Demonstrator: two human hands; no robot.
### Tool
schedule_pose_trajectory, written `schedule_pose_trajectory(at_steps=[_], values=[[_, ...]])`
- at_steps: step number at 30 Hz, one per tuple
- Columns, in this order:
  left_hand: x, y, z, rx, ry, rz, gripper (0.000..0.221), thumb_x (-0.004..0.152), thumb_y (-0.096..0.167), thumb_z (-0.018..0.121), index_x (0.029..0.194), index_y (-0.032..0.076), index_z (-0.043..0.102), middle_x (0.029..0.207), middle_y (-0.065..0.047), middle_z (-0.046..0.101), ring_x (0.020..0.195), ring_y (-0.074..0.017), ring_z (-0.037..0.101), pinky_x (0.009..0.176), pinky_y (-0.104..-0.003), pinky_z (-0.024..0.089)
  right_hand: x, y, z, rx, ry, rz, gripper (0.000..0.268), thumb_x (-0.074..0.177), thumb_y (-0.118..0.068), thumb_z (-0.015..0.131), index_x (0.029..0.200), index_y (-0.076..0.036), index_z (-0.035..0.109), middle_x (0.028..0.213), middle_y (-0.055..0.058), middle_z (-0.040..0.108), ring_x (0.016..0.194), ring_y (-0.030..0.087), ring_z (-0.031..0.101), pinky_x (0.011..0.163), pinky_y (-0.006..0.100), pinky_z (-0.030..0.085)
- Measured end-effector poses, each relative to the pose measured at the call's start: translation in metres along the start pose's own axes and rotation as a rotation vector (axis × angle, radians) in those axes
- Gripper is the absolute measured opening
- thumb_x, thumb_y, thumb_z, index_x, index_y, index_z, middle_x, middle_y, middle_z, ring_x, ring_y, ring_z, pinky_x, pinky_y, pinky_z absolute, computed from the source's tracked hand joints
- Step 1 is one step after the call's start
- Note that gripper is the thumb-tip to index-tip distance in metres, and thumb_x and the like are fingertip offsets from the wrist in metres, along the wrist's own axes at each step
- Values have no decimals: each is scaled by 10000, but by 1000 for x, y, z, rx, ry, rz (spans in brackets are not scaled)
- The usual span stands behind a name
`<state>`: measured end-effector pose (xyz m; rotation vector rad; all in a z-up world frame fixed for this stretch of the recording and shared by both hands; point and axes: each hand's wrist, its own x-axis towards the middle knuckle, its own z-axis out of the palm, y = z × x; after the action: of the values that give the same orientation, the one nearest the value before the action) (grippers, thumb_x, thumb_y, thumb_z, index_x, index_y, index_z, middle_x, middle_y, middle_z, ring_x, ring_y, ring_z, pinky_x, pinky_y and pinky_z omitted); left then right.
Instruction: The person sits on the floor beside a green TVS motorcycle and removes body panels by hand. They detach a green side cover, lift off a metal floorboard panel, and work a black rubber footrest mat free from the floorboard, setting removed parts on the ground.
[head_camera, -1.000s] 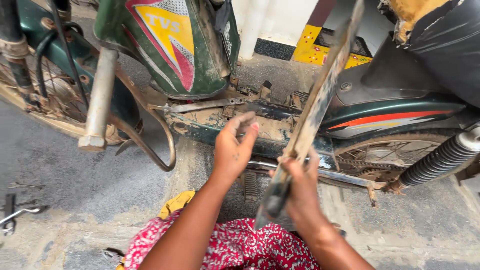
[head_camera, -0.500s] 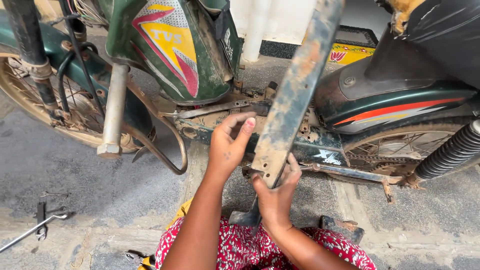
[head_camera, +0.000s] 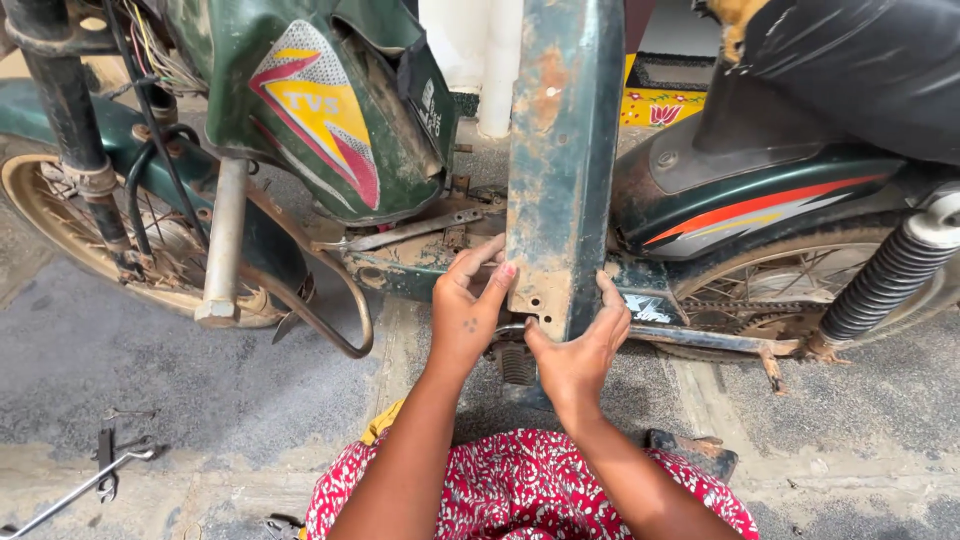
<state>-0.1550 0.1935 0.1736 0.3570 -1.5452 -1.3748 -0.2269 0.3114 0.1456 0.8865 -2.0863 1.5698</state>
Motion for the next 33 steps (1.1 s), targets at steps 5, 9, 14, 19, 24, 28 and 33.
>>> schedule_pose_trajectory(at_steps=[5,9,14,19,24,28,33], values=[[3,-6,7,-309,47,-198,322,953,162,717,1229,-4,729,1057,-29,770,954,-92,704,889,-257,576,5,3,-16,-37,18,-77,1038,599,-107,927,1474,-30,373,1391,206,463,1346,388,409,1173,502,309],[6,-19,4,-266,19,-180,307,957,194,744,1172,-25,743,1007,-35,761,902,-81,668,832,-248,549,8,3,-26,-30,-31,-91,1064,602,-110,924,1494,-16,351,1397,208,448,1346,392,401,1177,502,311],[8,-18,-1,-322,-62,-175,289,993,263,721,1106,-3,733,1003,-25,731,906,-72,655,830,-235,545,9,3,-37,-60,-25,-179,1069,618,-123,926,1507,-24,340,1424,218,422,1358,405,400,1183,507,321],[11,-8,-7,-359,-24,-239,263,940,307,700,1023,59,735,931,19,736,843,-71,663,783,-226,554,5,-5,-49,-105,-42,-279,1045,614,-108,896,1505,-52,354,1423,216,440,1351,414,417,1176,511,334],[6,-32,-17,-351,-43,-204,282,1012,293,744,884,47,690,762,47,562,686,-70,438,620,-237,359,9,-6,-62,-159,-85,-286,1039,602,-107,902,1492,-53,368,1435,232,431,1345,429,409,1153,526,314],[2,-23,-5,-402,21,-205,242,960,278,760,867,62,704,756,56,569,687,-66,438,644,-240,375,20,-2,-74,-111,-189,-259,1039,620,-113,903,1506,-67,365,1461,235,412,1359,429,392,1137,516,315],[-1,-38,16,-469,146,-136,226,938,258,779,951,35,742,799,64,607,717,-54,453,681,-231,383,47,26,-92,22,-297,-240,1114,559,-212,972,1485,-78,367,1478,198,421,1363,386,409,1134,525,342]])
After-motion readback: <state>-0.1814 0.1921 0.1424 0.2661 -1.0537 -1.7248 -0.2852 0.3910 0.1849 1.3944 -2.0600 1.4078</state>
